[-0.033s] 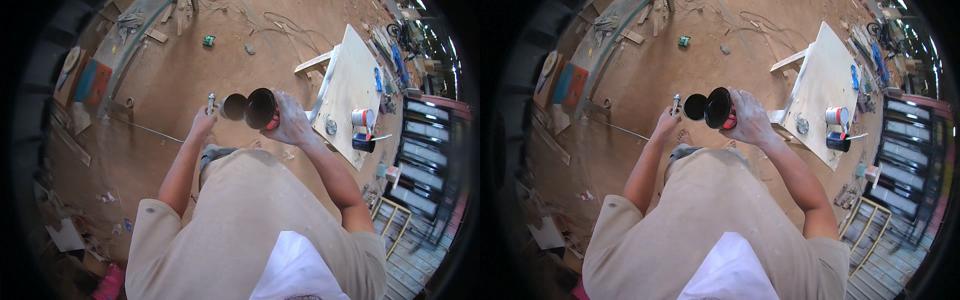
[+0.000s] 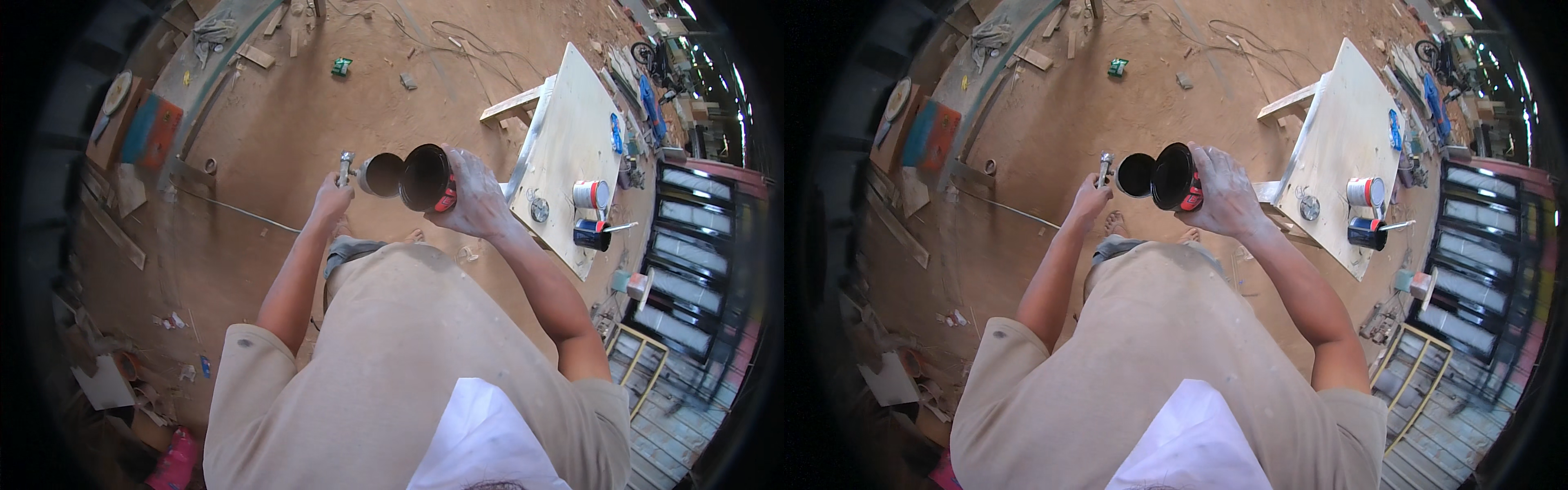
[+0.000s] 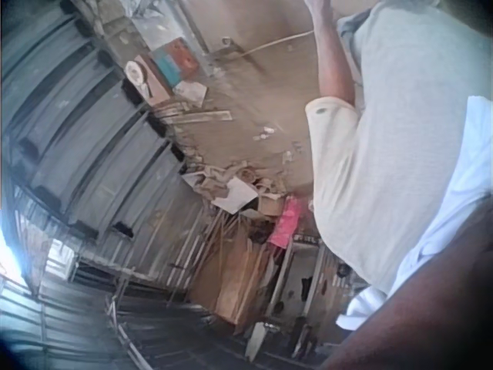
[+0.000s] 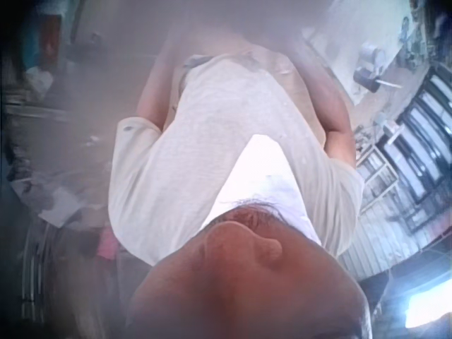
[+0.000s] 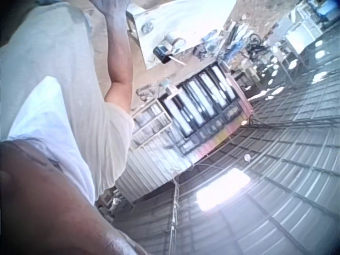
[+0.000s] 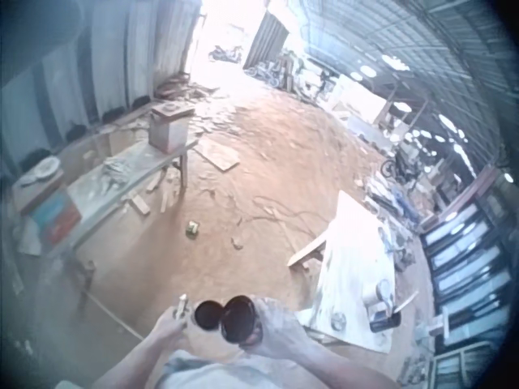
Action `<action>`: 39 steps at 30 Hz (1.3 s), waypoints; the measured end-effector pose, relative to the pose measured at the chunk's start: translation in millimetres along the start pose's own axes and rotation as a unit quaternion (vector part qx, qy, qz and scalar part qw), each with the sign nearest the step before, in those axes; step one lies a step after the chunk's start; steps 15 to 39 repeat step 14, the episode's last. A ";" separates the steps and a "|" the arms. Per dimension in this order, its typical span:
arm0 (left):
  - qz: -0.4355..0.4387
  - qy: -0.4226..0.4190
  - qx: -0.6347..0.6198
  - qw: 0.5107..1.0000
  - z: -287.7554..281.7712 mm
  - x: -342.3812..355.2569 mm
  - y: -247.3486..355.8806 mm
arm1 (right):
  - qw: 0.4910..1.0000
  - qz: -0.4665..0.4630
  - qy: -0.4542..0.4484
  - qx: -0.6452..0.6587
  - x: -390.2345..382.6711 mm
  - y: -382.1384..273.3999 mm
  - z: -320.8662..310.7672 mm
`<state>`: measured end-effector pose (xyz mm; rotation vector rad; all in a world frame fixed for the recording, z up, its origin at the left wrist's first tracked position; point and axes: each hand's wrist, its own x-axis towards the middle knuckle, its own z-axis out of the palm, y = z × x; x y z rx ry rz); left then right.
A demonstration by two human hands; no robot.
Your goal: The person sits on the ground and pours liquid from a small bottle into a paint can, then stirs the contents with a stick. They then pour liquid from a large plastic container into the can and continue stirring. Finally, they stand up, carry the can to a table, and pour some of the paint into another can.
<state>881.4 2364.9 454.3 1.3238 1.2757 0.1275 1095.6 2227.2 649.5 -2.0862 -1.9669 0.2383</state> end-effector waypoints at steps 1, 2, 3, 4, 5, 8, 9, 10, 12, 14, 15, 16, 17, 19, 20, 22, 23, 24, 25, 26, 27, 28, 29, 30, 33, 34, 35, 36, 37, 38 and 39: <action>0.004 -0.002 -0.001 1.000 -0.3 0.7 -1.9 | 1.000 0.005 -0.012 -0.005 3.5 -4.8 -3.3; 0.009 0.006 -0.008 1.000 -0.7 1.4 -5.0 | 1.000 0.010 -0.024 -0.008 7.0 -10.1 -5.6; 0.014 0.014 -0.014 1.000 0.0 1.9 -7.7 | 0.999 0.015 -0.036 -0.012 10.0 -14.7 -7.4; 0.019 0.021 -0.019 0.999 1.0 2.2 -10.4 | 0.999 0.011 -0.039 -0.024 12.8 -18.4 -8.6; 0.014 0.017 -0.023 0.999 0.0 0.9 -8.7 | 0.998 0.008 -0.040 -0.036 15.1 -21.2 -9.3; 0.005 0.010 -0.029 1.000 -3.0 -2.0 -5.6 | 0.996 0.018 -0.061 -0.063 21.4 -30.5 -14.0; 0.004 0.011 -0.027 1.000 -3.8 -2.2 -5.9 | 0.995 0.025 -0.070 -0.070 23.5 -33.9 -15.7; 0.004 0.012 -0.026 1.000 -4.4 -2.3 -6.0 | 0.994 0.027 -0.077 -0.074 25.8 -36.8 -16.9; 0.003 0.012 -0.023 1.000 -5.5 -2.2 -5.7 | 0.992 0.033 -0.091 -0.079 29.1 -40.8 -17.1; 0.003 0.011 -0.022 1.000 -6.0 -2.0 -5.8 | 0.991 0.035 -0.103 -0.083 31.4 -43.0 -17.3; 0.003 0.011 -0.022 1.000 -6.0 -2.0 -5.8 | 0.991 0.035 -0.103 -0.083 31.4 -43.0 -17.3; 0.003 0.011 -0.022 1.000 -6.0 -2.0 -5.8 | 0.991 0.035 -0.103 -0.083 31.4 -43.0 -17.3; 0.003 0.011 -0.022 1.000 -6.0 -2.0 -5.8 | 0.991 0.035 -0.103 -0.083 31.4 -43.0 -17.3; 0.003 0.011 -0.022 1.000 -6.0 -2.0 -5.8 | 0.991 0.035 -0.103 -0.083 31.4 -43.0 -17.3; 0.003 0.011 -0.022 1.000 -6.0 -2.0 -5.8 | 0.991 0.035 -0.103 -0.083 31.4 -43.0 -17.3; 0.003 0.011 -0.022 1.000 -6.0 -2.0 -5.8 | 0.991 0.035 -0.103 -0.083 31.4 -43.0 -17.3; 0.003 0.011 -0.022 1.000 -6.0 -2.0 -5.8 | 0.991 0.035 -0.103 -0.083 31.4 -43.0 -17.3; 0.003 0.011 -0.022 1.000 -6.0 -2.0 -5.8 | 0.991 0.035 -0.103 -0.083 31.4 -43.0 -17.3; 0.003 0.011 -0.022 1.000 -6.0 -2.0 -5.8 | 0.991 0.035 -0.103 -0.083 31.4 -43.0 -17.3; 0.003 0.011 -0.022 1.000 -6.0 -2.0 -5.8 | 0.991 0.035 -0.103 -0.083 31.4 -43.0 -17.3; 0.003 0.011 -0.022 1.000 -6.0 -2.0 -5.8 | 0.991 0.035 -0.103 -0.083 31.4 -43.0 -17.3; 0.003 0.011 -0.022 1.000 -6.0 -2.0 -5.8 | 0.991 0.035 -0.103 -0.083 31.4 -43.0 -17.3; 0.003 0.011 -0.022 1.000 -6.0 -2.0 -5.8 | 0.991 0.035 -0.103 -0.083 31.4 -43.0 -17.3; 0.003 0.011 -0.022 1.000 -6.0 -2.0 -5.8 | 0.991 0.035 -0.103 -0.083 31.4 -43.0 -17.3; 0.003 0.011 -0.022 1.000 -6.0 -2.0 -5.8 | 0.991 0.035 -0.103 -0.083 31.4 -43.0 -17.3; 0.003 0.011 -0.022 1.000 -6.0 -2.0 -5.8 | 0.991 0.035 -0.103 -0.083 31.4 -43.0 -17.3; 0.003 0.011 -0.022 1.000 -6.0 -2.0 -5.8 | 0.991 0.035 -0.103 -0.083 31.4 -43.0 -17.3; 0.003 0.011 -0.022 1.000 -6.0 -2.0 -5.8 | 0.991 0.035 -0.103 -0.083 31.4 -43.0 -17.3; 0.003 0.011 -0.022 1.000 -6.0 -2.0 -5.8 | 0.991 0.035 -0.103 -0.083 31.4 -43.0 -17.3; 0.003 0.011 -0.022 1.000 -6.0 -2.0 -5.8 | 0.991 0.035 -0.103 -0.083 31.4 -43.0 -17.3; 0.003 0.011 -0.022 1.000 -6.0 -2.0 -5.8 | 0.991 0.035 -0.103 -0.083 31.4 -43.0 -17.3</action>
